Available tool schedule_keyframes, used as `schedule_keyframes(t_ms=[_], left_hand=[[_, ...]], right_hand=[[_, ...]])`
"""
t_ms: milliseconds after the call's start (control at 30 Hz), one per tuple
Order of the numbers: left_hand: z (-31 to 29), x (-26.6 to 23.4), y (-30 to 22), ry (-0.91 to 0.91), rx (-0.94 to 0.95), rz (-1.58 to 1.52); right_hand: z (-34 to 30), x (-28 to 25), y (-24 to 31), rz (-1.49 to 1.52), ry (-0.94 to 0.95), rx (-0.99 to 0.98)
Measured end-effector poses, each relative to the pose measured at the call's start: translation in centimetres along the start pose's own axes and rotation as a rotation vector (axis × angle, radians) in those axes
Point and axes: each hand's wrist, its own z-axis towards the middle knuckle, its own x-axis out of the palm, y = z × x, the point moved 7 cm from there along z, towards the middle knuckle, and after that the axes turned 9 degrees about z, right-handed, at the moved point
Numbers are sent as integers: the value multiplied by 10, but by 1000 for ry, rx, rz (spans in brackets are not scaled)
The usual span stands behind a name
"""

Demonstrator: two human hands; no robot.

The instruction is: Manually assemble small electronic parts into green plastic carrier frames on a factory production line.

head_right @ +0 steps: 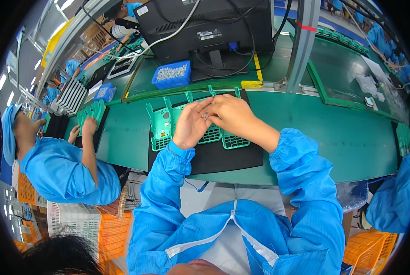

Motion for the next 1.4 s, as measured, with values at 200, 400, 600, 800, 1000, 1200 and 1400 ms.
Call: schedule_keyframes(t_ms=[200, 400, 600, 800, 1000, 1200, 1400], left_hand=[[-1, 0, -1, -1, -11, -20], [-8, -8, -22, -219, 172, 355], [-22, 13, -51, -350, 556, 1137], [-32, 33, -59, -369, 629, 1268], [-41, 14, -85, -402, 600, 1464], [-51, -23, -92, -321, 492, 1798], [-48, -33, -75, -241, 482, 1871]], right_hand=[[0, -2, -12, 192, 23, 93], [-14, 17, -61, 1037, 96, 642], [-19, 21, -63, 1256, 83, 726], [-21, 23, -59, 1348, 87, 745], [-21, 19, -57, 1261, 96, 699], [-18, 23, -57, 1161, 91, 685], [-18, 23, -55, 1174, 49, 683]])
